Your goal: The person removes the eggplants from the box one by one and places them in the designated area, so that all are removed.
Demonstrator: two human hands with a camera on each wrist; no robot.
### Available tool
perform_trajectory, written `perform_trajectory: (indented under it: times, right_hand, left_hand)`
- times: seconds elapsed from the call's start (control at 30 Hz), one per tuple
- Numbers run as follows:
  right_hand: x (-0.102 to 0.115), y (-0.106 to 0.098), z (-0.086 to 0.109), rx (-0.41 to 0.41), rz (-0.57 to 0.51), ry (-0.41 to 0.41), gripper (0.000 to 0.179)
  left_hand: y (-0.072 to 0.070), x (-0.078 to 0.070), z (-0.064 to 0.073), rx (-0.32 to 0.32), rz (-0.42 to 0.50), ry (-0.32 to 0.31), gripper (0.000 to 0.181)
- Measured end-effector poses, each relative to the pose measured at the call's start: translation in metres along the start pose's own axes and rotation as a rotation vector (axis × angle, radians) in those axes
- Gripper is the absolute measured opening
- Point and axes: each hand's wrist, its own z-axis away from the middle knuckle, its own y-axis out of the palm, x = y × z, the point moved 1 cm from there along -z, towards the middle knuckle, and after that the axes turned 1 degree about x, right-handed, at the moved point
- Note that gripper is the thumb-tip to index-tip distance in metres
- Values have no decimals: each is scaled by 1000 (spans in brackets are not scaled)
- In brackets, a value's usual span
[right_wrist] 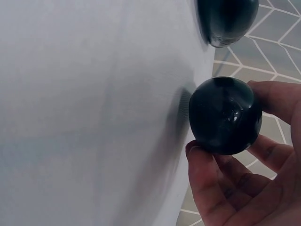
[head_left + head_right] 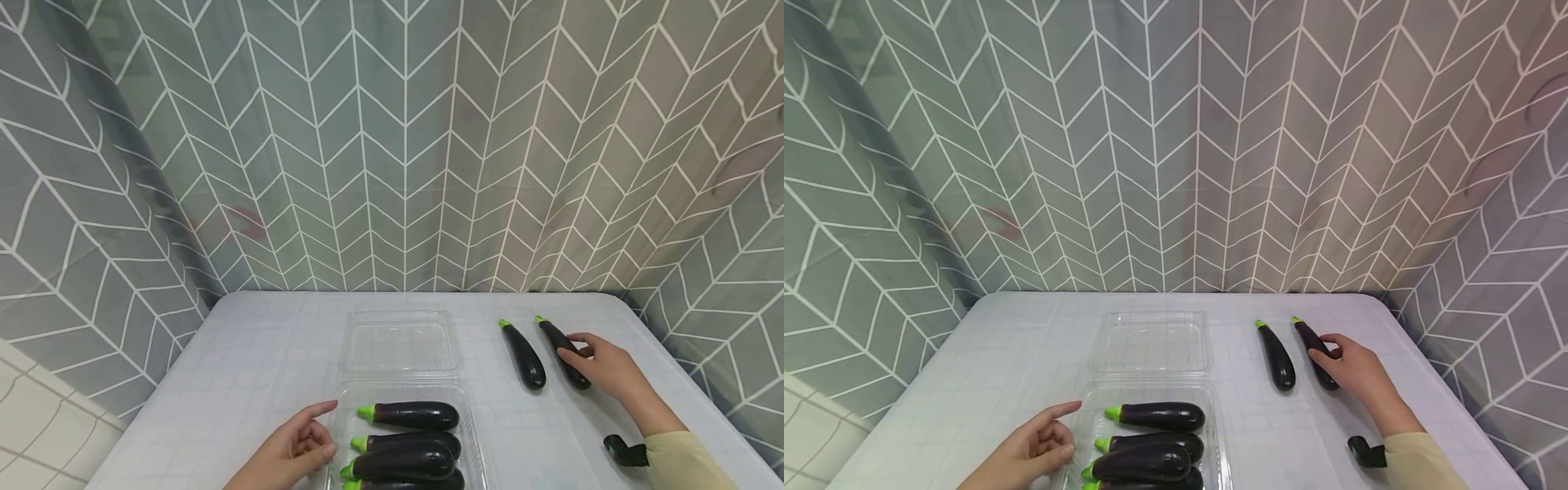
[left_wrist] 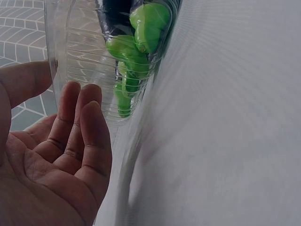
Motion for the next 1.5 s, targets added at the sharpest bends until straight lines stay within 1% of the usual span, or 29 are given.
perform_trajectory:
  times: [0.3,0.47,0.8,1.1,1.37,1.5]
  right_hand:
    - [-1,2,-2,7,2,9,68]
    - [-1,2,-3,14,2,8,67]
    - [1,2,-3,37,7,19,73]
    - [-3,2,-4,50,10,40,79]
    - [-6,1,-4,48,21,39,86]
    - [-5,-2,-1,21,37,18,86]
  left_hand:
    - [1,1,-1,-1,16,-25,66]
    - [0,2,-2,-1,18,-24,66]
    - [1,0,-1,-3,16,-26,66]
    - [1,0,0,0,8,-9,66]
    - [0,1,0,-7,2,-8,66]
    - [1,1,0,-7,-3,-3,65]
